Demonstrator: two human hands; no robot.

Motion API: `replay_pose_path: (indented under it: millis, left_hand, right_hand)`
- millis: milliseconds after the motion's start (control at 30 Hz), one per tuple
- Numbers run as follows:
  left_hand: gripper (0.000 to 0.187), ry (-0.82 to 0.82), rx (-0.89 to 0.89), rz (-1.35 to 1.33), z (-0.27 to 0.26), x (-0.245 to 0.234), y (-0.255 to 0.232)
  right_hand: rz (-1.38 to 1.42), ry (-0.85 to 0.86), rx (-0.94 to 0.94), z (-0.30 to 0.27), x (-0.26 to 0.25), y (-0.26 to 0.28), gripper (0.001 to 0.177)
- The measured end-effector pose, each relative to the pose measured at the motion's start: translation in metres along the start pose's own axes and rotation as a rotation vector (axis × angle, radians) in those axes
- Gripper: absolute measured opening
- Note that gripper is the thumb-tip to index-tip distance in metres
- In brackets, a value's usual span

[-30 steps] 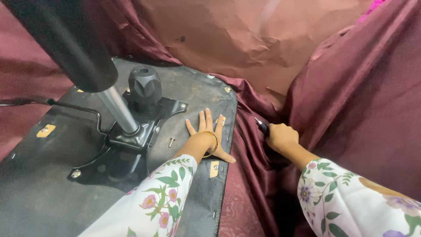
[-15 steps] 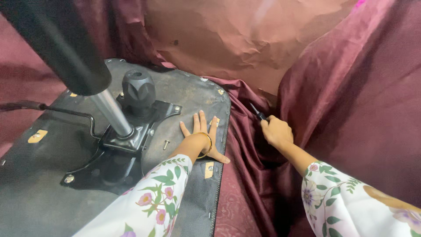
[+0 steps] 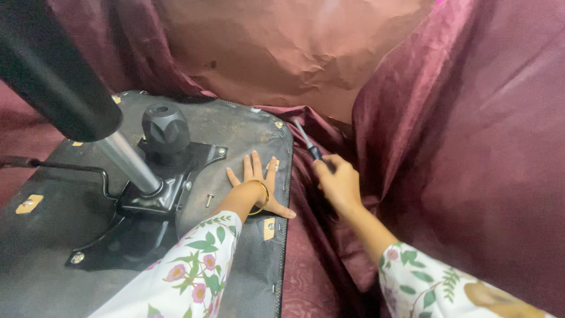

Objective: The person uses a screwdriver to tighten screws into a black metal base of a furniture piece, securing a maroon fabric cover. The person repeatedly positions the fabric and tightens multiple screws around the base.

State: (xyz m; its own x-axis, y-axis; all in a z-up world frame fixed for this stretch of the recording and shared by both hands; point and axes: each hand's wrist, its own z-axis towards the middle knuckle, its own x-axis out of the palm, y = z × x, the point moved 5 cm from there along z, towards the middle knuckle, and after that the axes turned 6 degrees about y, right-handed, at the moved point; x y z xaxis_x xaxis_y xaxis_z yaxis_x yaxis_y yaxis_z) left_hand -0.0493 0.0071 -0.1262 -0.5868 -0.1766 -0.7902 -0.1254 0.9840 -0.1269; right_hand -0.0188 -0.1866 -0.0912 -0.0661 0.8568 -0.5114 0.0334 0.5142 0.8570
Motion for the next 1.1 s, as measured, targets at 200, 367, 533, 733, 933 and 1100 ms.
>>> replay_pose_path:
  millis: [200,367,533,733,933,1100]
  left_hand:
    - [0.158,-0.083,0.001,-0.040,0.002,0.003,0.004]
    - [0.158,-0.099,0.000,-0.047,0.004,0.004,0.006]
    - [0.162,-0.077,0.008,-0.032,0.003,0.001,0.006]
    - [0.167,-0.046,0.000,0.001,0.002,0.002,0.003]
    - [0.169,0.022,-0.043,0.036,0.009,0.001,0.000]
    - [0.168,0.007,-0.023,0.035,0.008,0.005,-0.001]
  right_hand:
    - [-0.142,-0.020,-0.369,-0.062,0.047,-0.008,0.040]
    - [-0.350,0.114,-0.229,-0.068,0.054,-0.021,0.038]
    - [-0.219,0.299,0.099,-0.083,0.051,-0.020,0.037]
    - [-0.368,0.244,0.045,-0.088,0.048,-0.004,0.039]
    - [-0.527,0.229,0.007,-0.089,0.048,-0.001,0.039]
    - [-0.548,0.206,0.007,-0.093,0.048,0.000,0.039]
